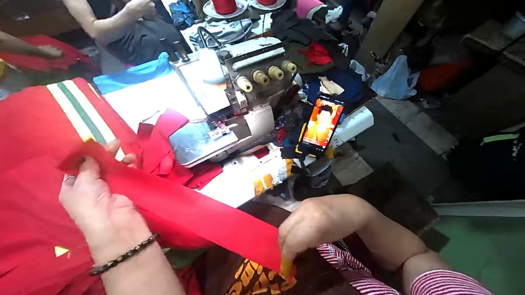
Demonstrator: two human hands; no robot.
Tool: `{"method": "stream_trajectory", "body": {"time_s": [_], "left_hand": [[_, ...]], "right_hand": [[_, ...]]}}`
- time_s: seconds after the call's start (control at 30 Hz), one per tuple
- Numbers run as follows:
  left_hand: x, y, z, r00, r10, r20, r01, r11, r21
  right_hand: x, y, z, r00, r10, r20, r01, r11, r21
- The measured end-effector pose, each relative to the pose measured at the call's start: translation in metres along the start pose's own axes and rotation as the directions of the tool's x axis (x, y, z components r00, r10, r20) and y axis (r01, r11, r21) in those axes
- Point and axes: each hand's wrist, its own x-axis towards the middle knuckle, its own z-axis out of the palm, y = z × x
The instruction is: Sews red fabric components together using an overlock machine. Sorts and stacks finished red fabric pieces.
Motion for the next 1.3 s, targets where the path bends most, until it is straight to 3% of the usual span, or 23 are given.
{"method": "stream_trajectory", "body": {"time_s": [0.07, 0.17, 0.27, 0.4, 0.47, 0.57, 0.7, 0.83, 1.1, 1.3], "left_hand": [[-0.008, -0.003, 0.009, 1.0, 0.02, -0.012, -0.02, 1.0, 0.022], [-0.025, -0.014, 0.021, 0.987, 0.16, 0.025, -0.162, 0.975, 0.153], [-0.051, -0.031, 0.024, 0.938, 0.29, 0.191, -0.318, 0.938, 0.139], [-0.097, -0.047, 0.041, 0.983, 0.037, 0.181, -0.045, 0.998, 0.041], [-0.112, -0.051, 0.044, 0.972, -0.066, 0.225, 0.067, 0.998, 0.004], [-0.126, -0.048, 0.048, 0.95, -0.124, 0.287, 0.126, 0.992, 0.013], [-0.132, -0.044, 0.048, 0.938, -0.15, 0.314, 0.162, 0.987, -0.013], [-0.135, -0.038, 0.045, 0.912, -0.198, 0.36, 0.257, 0.959, -0.124], [-0.132, -0.038, 0.035, 0.837, -0.114, 0.536, 0.202, 0.973, -0.109], [-0.133, -0.04, 0.034, 0.836, -0.103, 0.539, 0.131, 0.991, -0.013]], "right_hand": [[-0.003, -0.003, -0.001, 0.999, 0.025, 0.027, -0.025, 1.0, 0.002], [0.0, -0.001, -0.002, 0.995, 0.061, 0.075, -0.056, 0.996, -0.063], [0.012, 0.003, 0.001, 0.988, 0.094, 0.12, -0.079, 0.989, -0.124], [0.03, 0.018, 0.011, 0.993, 0.052, 0.102, -0.035, 0.987, -0.158], [0.04, 0.023, 0.014, 0.999, 0.042, 0.027, -0.037, 0.982, -0.185], [0.054, 0.03, 0.014, 0.984, 0.105, -0.145, -0.141, 0.954, -0.266], [0.062, 0.039, 0.011, 0.863, 0.148, -0.482, -0.351, 0.863, -0.363], [0.062, 0.041, 0.008, 0.765, 0.143, -0.628, -0.44, 0.828, -0.348], [0.059, 0.039, 0.007, 0.75, 0.147, -0.645, -0.47, 0.804, -0.364], [0.061, 0.045, 0.008, 0.735, 0.082, -0.673, -0.469, 0.779, -0.416]]}}
